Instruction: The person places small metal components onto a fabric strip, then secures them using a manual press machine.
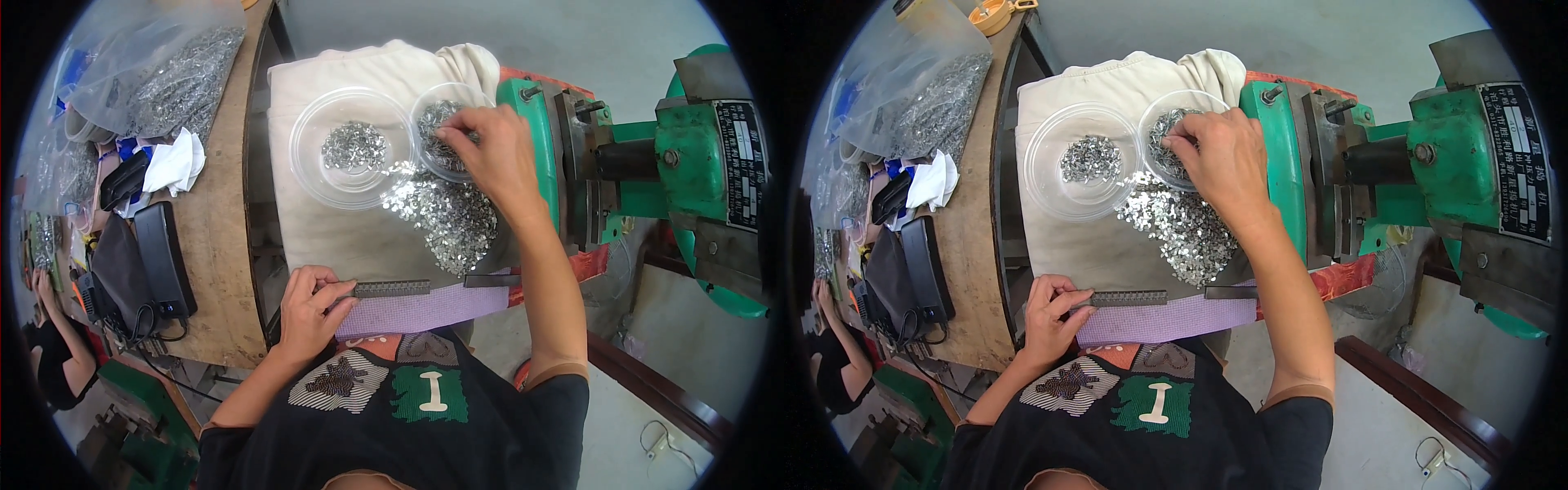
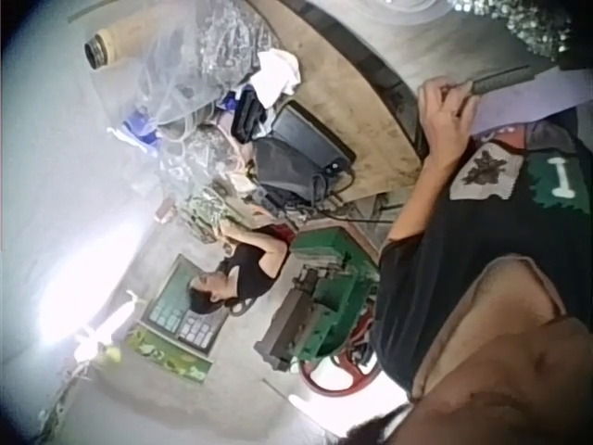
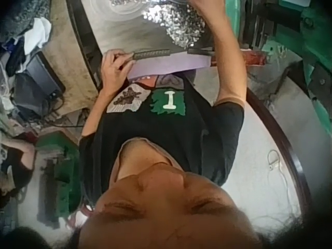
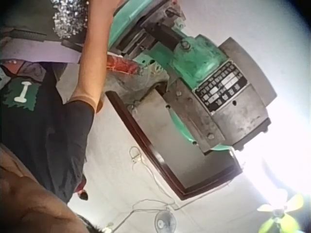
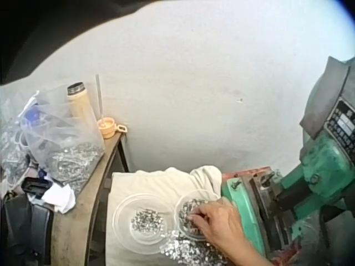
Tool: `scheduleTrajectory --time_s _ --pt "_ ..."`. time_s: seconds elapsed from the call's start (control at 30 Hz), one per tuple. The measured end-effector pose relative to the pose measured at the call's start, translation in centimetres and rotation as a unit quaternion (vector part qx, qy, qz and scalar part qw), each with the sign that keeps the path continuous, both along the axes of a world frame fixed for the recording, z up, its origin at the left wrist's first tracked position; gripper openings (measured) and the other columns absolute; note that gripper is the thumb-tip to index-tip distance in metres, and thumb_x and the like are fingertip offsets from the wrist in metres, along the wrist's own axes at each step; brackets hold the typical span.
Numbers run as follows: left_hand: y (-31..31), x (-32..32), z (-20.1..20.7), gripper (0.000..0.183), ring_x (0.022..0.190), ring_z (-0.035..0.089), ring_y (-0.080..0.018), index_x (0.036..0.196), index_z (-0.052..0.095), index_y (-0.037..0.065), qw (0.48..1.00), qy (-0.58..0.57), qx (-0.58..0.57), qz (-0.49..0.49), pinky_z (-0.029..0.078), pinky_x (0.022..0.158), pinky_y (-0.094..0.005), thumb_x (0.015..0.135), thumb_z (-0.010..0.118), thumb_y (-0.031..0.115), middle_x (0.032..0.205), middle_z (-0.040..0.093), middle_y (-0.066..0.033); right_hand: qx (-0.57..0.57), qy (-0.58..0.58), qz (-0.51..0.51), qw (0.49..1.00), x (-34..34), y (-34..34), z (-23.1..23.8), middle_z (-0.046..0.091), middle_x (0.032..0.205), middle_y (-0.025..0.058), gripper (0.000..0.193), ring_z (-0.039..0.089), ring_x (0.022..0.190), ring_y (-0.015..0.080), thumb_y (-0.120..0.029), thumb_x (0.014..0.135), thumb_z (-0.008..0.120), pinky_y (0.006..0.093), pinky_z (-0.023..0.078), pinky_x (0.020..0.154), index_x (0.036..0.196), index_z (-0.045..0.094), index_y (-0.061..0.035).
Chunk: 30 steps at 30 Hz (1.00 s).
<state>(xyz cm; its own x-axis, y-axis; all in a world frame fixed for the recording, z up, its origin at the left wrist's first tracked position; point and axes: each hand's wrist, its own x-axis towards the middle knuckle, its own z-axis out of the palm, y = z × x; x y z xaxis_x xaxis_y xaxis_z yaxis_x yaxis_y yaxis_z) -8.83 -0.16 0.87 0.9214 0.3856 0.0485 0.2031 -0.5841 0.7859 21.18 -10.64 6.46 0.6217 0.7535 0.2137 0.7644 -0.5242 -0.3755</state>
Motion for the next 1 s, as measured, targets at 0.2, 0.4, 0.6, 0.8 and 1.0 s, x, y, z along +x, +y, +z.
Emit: scheduleTrajectory --time_s 0.2,0.4,0.6,0.8,1.0 --pt "0.1 -0.1 -0.2 0.028 0.085 0.057 -0.025 0.097 0.075 0.006 1.0 0.0 -0.003 0.0 0.049 0.07 -0.0356 0.07 0.082 0.008 0.094 0.06 -0.0075 0.128 0.261 -0.015 0.957 -4.7 -4.0 0.7 0.071 0.078 0.0069 0.009 0.064 0.083 0.0236 -0.017 0.081 0.077 0.0357 0.048 0.074 0.084 0.077 -0.0084" --pt "0.1 -0.2 -0.3 0.032 0.087 0.056 -0.0251 0.099 0.075 0.007 1.0 0.002 -0.023 -0.002 0.046 0.071 -0.0344 0.068 0.082 0.006 0.095 0.058 -0.0085 0.039 0.193 0.084 0.977 -10.0 -7.4 -2.3 0.066 0.087 -0.0016 0.009 0.057 0.092 0.0205 -0.016 0.075 0.081 0.0368 0.038 0.085 0.083 0.076 -0.0127" --pt "0.1 -0.1 -0.4 0.032 0.086 0.056 -0.0249 0.099 0.076 0.007 1.0 0.0 -0.019 0.0 0.046 0.071 -0.0343 0.067 0.083 0.007 0.094 0.059 -0.0083 -0.015 0.12 0.044 0.992 -11.0 -8.0 -3.4 0.063 0.095 -0.0051 0.011 0.05 0.101 0.0238 -0.022 0.075 0.08 0.0412 0.029 0.089 0.082 0.077 -0.0144" --pt "0.1 -0.1 -0.3 0.032 0.086 0.056 -0.0248 0.098 0.076 0.007 1.0 0.001 -0.022 0.005 0.046 0.07 -0.034 0.067 0.083 0.007 0.094 0.059 -0.0082 -0.04 0.196 0.053 0.978 -10.8 -8.4 -2.6 0.063 0.099 -0.0047 0.011 0.048 0.105 0.0246 -0.023 0.079 0.078 0.0425 0.026 0.094 0.083 0.078 -0.0137" --pt "0.1 0.0 -0.3 0.032 0.088 0.056 -0.0248 0.099 0.076 0.007 1.0 0.001 -0.017 0.004 0.046 0.071 -0.0339 0.068 0.083 0.008 0.094 0.059 -0.0081 -0.061 0.206 0.058 0.975 -11.2 -8.4 -2.5 0.061 0.101 -0.0038 0.012 0.045 0.108 0.0233 -0.023 0.079 0.078 0.0421 0.023 0.099 0.085 0.078 -0.0136"
